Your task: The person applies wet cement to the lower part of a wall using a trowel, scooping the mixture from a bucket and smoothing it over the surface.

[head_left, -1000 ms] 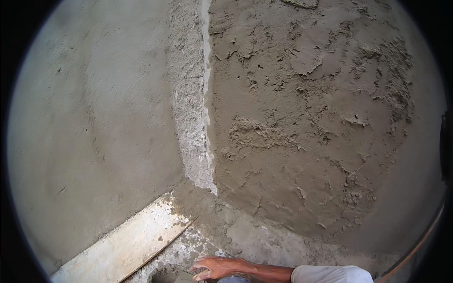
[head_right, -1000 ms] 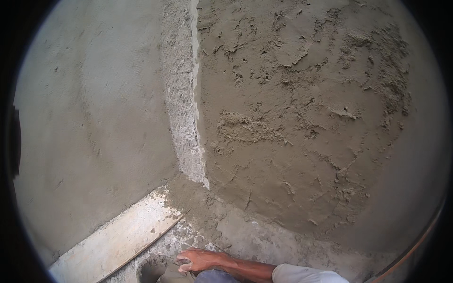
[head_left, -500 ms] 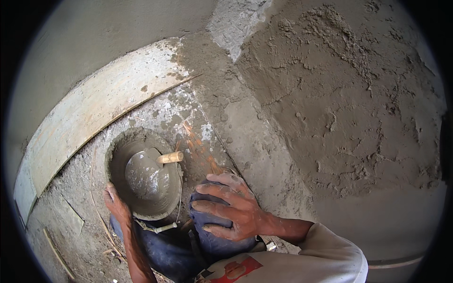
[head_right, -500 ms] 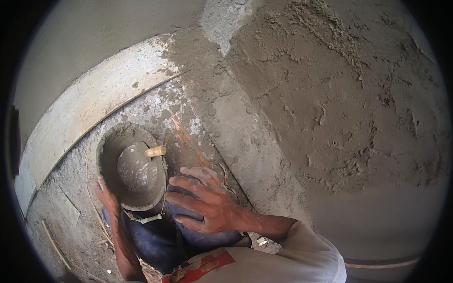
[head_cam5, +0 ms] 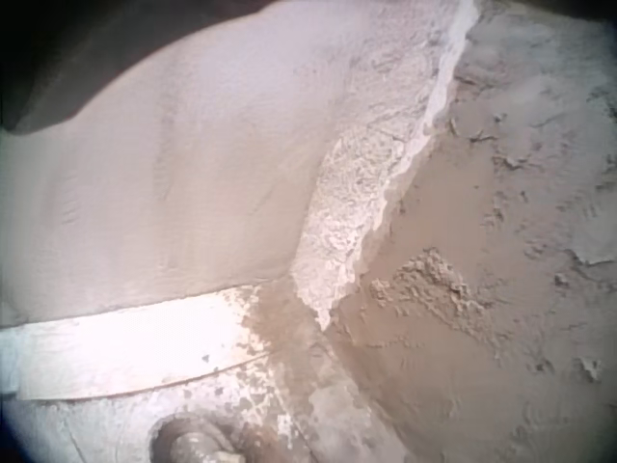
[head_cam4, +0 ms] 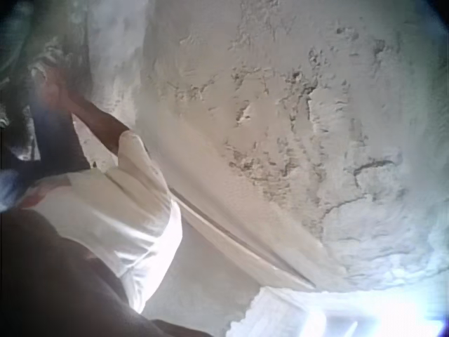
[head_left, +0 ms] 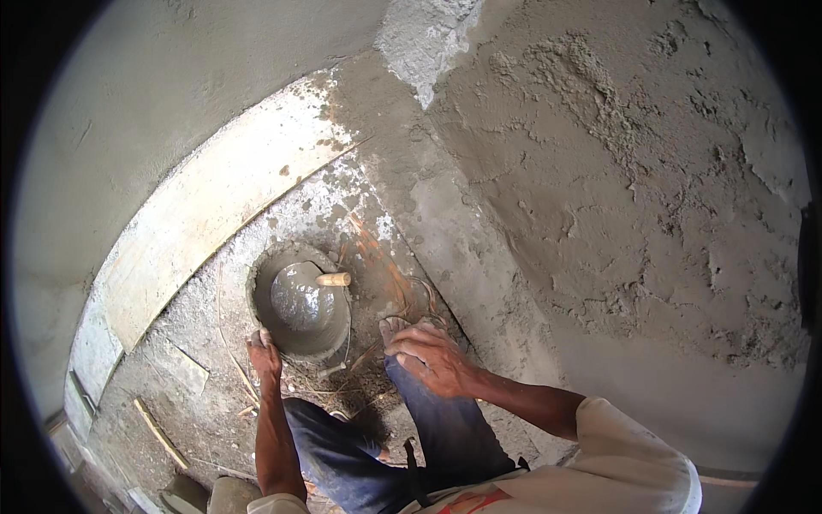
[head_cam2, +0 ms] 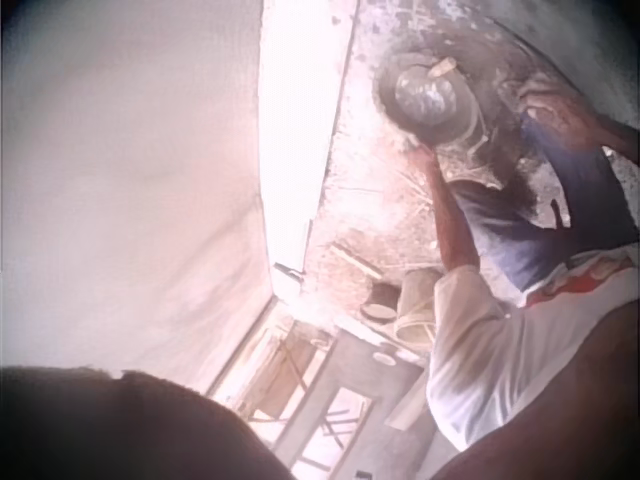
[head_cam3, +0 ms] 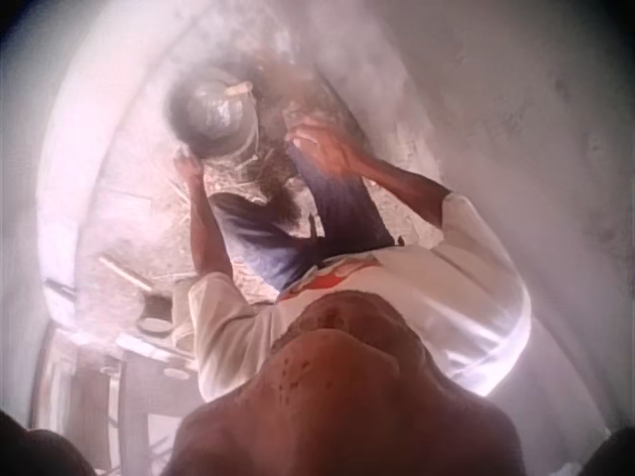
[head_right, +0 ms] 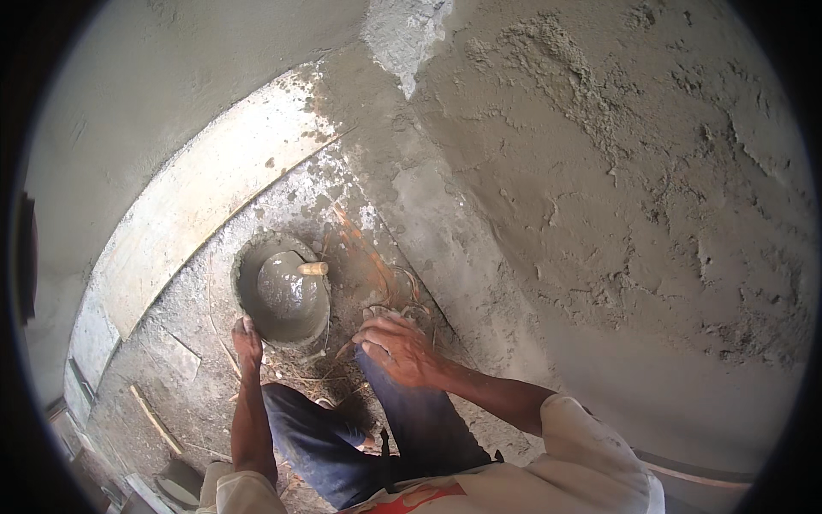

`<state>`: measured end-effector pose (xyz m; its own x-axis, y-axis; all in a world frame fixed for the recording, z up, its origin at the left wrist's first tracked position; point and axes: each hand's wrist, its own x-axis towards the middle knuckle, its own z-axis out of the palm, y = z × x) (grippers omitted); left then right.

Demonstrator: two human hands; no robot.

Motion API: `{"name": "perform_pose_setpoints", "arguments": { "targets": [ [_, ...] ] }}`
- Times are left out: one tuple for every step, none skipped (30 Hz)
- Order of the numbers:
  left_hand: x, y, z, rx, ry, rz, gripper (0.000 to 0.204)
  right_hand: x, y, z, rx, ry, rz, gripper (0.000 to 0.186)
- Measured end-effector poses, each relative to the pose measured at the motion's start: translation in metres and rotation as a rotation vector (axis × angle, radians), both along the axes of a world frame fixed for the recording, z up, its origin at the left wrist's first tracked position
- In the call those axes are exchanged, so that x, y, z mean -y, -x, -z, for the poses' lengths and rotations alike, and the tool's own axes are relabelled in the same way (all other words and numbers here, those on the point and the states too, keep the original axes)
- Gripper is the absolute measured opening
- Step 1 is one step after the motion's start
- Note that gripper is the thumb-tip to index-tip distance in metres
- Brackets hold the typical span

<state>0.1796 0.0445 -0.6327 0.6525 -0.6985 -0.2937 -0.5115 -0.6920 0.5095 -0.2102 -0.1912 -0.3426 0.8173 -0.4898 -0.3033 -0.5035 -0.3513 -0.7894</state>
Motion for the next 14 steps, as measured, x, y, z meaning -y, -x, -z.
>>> {"name": "perform_pose_setpoints", "arguments": {
  "targets": [
    [-0.004,0.013,-0.021,-0.017,-0.039,-0.009,0.065,-0.010,0.010,0.003,0.036,0.020,0.080,0.032],
    [-0.010,0.033,-0.048,-0.032,-0.080,-0.019,0.067,-0.020,0.018,-0.004,0.032,0.008,0.110,0.032],
    [-0.020,0.049,-0.083,-0.113,-0.185,-0.017,0.070,-0.027,0.025,-0.017,-0.015,-0.022,0.151,0.033],
    [-0.032,0.064,-0.122,-0.185,-0.288,-0.019,0.075,-0.036,0.030,-0.030,-0.054,-0.049,0.189,0.035],
    [-0.039,0.086,-0.161,-0.234,-0.384,0.040,0.078,-0.050,0.040,-0.038,-0.049,-0.048,0.229,0.035],
    [-0.048,0.107,-0.198,-0.282,-0.482,0.118,0.082,-0.071,0.055,-0.045,-0.156,-0.042,0.309,0.040],
    [-0.110,0.113,-0.216,-0.229,-0.525,0.197,0.085,-0.092,0.044,-0.061,-0.222,-0.049,0.322,0.047],
    [-0.164,0.119,-0.229,-0.177,-0.571,0.274,0.089,-0.117,0.035,-0.078,-0.185,-0.057,0.314,0.047],
    [-0.142,0.159,-0.279,-0.376,-0.629,0.158,0.091,-0.142,0.066,-0.094,-0.334,-0.017,0.413,0.054],
    [-0.138,0.176,-0.330,-0.492,-0.755,0.167,0.096,-0.170,0.080,-0.114,-0.447,0.005,0.471,0.063],
    [-0.183,0.174,-0.336,-0.602,-0.703,0.116,0.098,-0.195,0.080,-0.133,-0.418,0.004,0.471,0.063],
    [-0.201,0.175,-0.356,-0.732,-0.720,0.075,0.098,-0.225,0.100,-0.142,-0.500,-0.100,0.479,0.068],
    [-0.206,0.176,-0.376,-0.857,-0.725,0.023,0.097,-0.254,0.117,-0.150,-0.568,-0.198,0.476,0.073],
    [-0.187,0.176,-0.388,-0.846,-0.675,0.039,0.097,-0.285,0.135,-0.158,-0.552,-0.229,0.400,0.075]
  ]
}}
